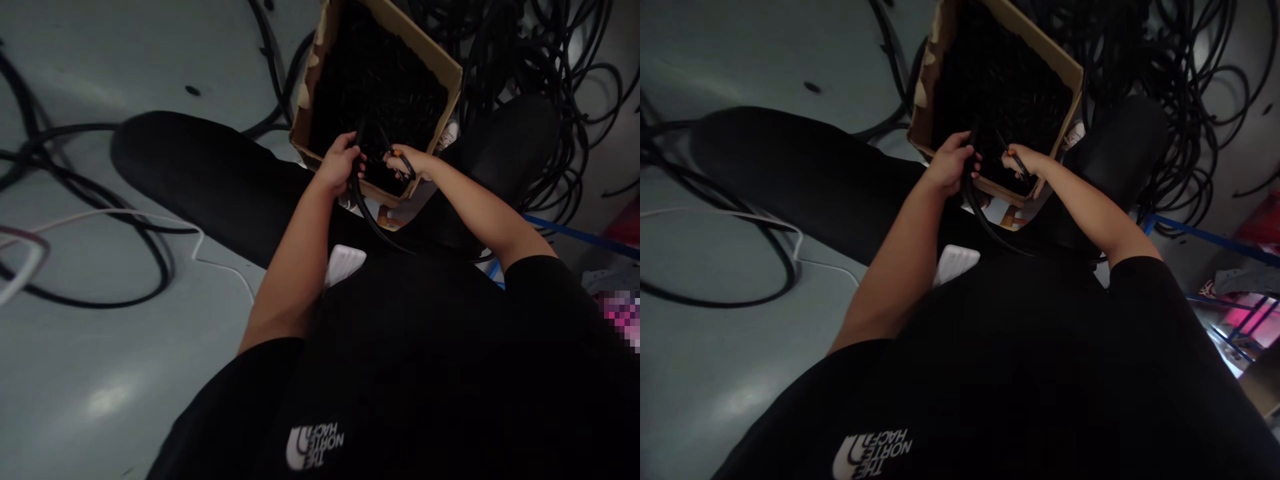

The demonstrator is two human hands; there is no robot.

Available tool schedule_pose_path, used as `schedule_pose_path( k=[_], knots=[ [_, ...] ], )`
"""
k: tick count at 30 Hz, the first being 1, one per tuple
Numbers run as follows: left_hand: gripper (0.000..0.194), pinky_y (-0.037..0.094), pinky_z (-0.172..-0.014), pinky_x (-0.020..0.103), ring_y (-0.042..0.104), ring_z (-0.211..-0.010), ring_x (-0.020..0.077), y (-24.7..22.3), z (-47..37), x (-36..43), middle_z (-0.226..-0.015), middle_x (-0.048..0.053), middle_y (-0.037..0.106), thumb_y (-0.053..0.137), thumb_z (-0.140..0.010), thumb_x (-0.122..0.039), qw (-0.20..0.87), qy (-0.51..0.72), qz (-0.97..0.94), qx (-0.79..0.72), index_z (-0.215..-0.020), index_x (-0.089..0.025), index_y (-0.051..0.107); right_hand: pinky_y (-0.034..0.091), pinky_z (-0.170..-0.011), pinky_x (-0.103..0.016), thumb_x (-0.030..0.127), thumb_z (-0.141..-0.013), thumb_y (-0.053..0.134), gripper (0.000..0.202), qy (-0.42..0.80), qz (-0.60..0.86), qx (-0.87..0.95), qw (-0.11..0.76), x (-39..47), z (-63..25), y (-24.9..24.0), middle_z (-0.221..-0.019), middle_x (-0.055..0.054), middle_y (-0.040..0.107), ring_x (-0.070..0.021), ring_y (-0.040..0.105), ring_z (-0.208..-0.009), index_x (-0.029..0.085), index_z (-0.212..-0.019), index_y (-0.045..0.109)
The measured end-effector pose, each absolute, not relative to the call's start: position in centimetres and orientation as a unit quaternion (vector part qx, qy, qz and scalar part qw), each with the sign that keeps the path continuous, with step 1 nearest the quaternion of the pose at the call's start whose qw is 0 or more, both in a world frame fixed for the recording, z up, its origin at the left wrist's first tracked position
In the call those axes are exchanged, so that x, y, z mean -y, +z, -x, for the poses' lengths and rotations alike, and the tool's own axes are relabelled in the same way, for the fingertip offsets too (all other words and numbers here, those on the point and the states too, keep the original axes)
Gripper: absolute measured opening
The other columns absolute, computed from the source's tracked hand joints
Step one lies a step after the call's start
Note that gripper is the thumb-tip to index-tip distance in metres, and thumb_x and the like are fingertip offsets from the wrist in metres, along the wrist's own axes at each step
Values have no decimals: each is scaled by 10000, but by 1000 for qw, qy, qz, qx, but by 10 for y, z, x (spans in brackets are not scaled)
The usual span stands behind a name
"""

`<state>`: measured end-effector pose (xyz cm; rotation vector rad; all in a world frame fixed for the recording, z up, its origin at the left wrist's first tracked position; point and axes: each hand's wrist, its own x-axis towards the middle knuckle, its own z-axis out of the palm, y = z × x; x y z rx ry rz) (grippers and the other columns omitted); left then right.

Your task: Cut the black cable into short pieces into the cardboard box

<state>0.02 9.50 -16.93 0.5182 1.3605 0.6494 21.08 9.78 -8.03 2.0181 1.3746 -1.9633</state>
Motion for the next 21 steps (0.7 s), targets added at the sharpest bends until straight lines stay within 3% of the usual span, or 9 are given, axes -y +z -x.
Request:
schedule_pose_path(
  k=[3,8,14,21],
  knots=[
    [256,696,-918,423,794,-947,277,-157,1,-93,-881,28,694,932,-1039,-322,714,297,-235,-589,-1163,-260,718,564,-755,-259,-6,-994,689,257,-625,-618,-476,-17,-100,-212,-80,-834,43,637,-166,621,-756,243,-1013,627],
    [339,675,-904,417,770,-932,271,-147,-3,-90,-842,30,677,988,-1013,-307,709,265,-268,-596,-1004,-254,654,504,-702,-240,-25,-1002,698,279,-615,-594,-518,4,-98,-213,-79,-769,72,598,-158,585,-717,244,-1004,625],
    [533,654,-1010,443,793,-1062,335,-135,-11,-90,-831,40,673,1089,-897,-267,709,286,-285,-578,-895,-267,556,485,-688,-241,86,-1108,711,316,-594,-607,-528,4,-99,-210,-76,-736,57,604,-153,614,-715,251,-886,559],
    [446,617,-1066,414,776,-1104,348,-159,-7,-94,-763,34,650,1025,-912,-198,672,284,-358,-583,-828,-277,594,428,-536,-238,240,-1142,753,263,-603,-634,-485,8,-94,-204,-69,-626,86,520,-149,553,-539,259,-942,583]
  ],
)
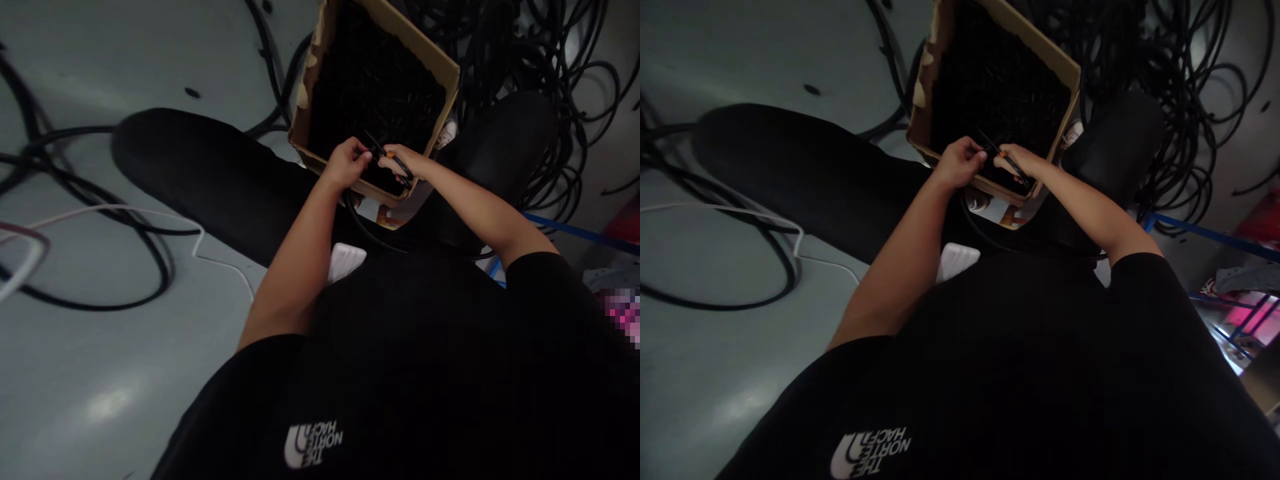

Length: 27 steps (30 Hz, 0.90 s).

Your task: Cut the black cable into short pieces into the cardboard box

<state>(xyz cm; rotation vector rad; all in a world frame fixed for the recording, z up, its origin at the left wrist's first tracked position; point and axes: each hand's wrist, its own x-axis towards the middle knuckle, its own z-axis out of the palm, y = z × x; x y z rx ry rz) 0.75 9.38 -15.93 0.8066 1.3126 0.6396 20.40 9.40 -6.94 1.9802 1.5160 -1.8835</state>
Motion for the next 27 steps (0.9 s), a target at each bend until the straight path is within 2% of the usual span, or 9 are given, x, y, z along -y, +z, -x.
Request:
schedule_pose_path(
  k=[5,8,12,16,19,21,23,25,27],
  knots=[
    [411,642,-1087,423,783,-1116,346,-179,-6,-94,-783,36,648,998,-922,-234,647,261,-384,-605,-815,-283,605,383,-532,-244,168,-1124,716,256,-580,-655,-483,32,-92,-201,-72,-541,86,462,-159,509,-502,256,-920,588],
    [402,638,-1174,457,778,-1148,352,-182,-7,-93,-777,30,618,969,-883,-160,642,262,-377,-615,-788,-289,601,366,-531,-245,110,-1112,665,257,-584,-662,-467,45,-91,-201,-74,-523,78,431,-169,493,-500,249,-909,587],
    [427,612,-1229,472,759,-1172,363,-183,-10,-94,-778,34,596,944,-836,-58,638,293,-368,-610,-768,-292,593,353,-509,-238,126,-1118,681,249,-599,-651,-464,42,-89,-204,-75,-539,81,442,-155,463,-497,238,-915,592],
    [377,675,-1077,433,754,-1018,311,-182,-12,-97,-775,16,610,970,-934,-197,639,291,-373,-606,-866,-282,610,390,-512,-220,148,-1141,705,278,-602,-647,-468,24,-91,-206,-78,-594,76,488,-146,511,-538,251,-923,567],
    [282,690,-901,377,769,-887,259,-170,-10,-98,-827,-3,654,931,-1035,-346,672,245,-369,-594,-1131,-263,679,451,-538,-205,119,-1155,638,242,-615,-661,-430,-9,-97,-209,-82,-668,69,516,-151,593,-595,257,-975,553],
    [347,673,-826,350,793,-854,248,-157,-7,-97,-884,-1,684,877,-1090,-405,698,213,-374,-572,-1354,-278,691,471,-558,-202,89,-1127,642,211,-623,-660,-419,-18,-103,-212,-85,-724,55,551,-155,633,-641,247,-1003,574],
    [414,650,-774,334,809,-850,250,-144,-5,-96,-918,7,700,839,-1120,-439,711,197,-383,-556,-1475,-300,677,495,-601,-202,63,-1076,707,214,-621,-654,-430,-27,-108,-217,-88,-784,48,585,-153,647,-687,237,-1018,596],
    [394,617,-726,315,792,-821,243,-136,-3,-97,-919,19,711,837,-1122,-430,707,194,-392,-556,-1454,-283,684,529,-667,-217,52,-1039,769,241,-615,-646,-451,-34,-111,-222,-90,-829,47,612,-151,649,-723,232,-1025,610],
    [300,569,-677,287,726,-744,204,-134,-1,-98,-910,29,726,840,-1119,-384,695,191,-399,-567,-1337,-248,685,545,-723,-235,53,-1030,793,239,-614,-628,-477,-30,-112,-226,-90,-859,44,644,-150,648,-740,226,-1031,628]
  ],
)
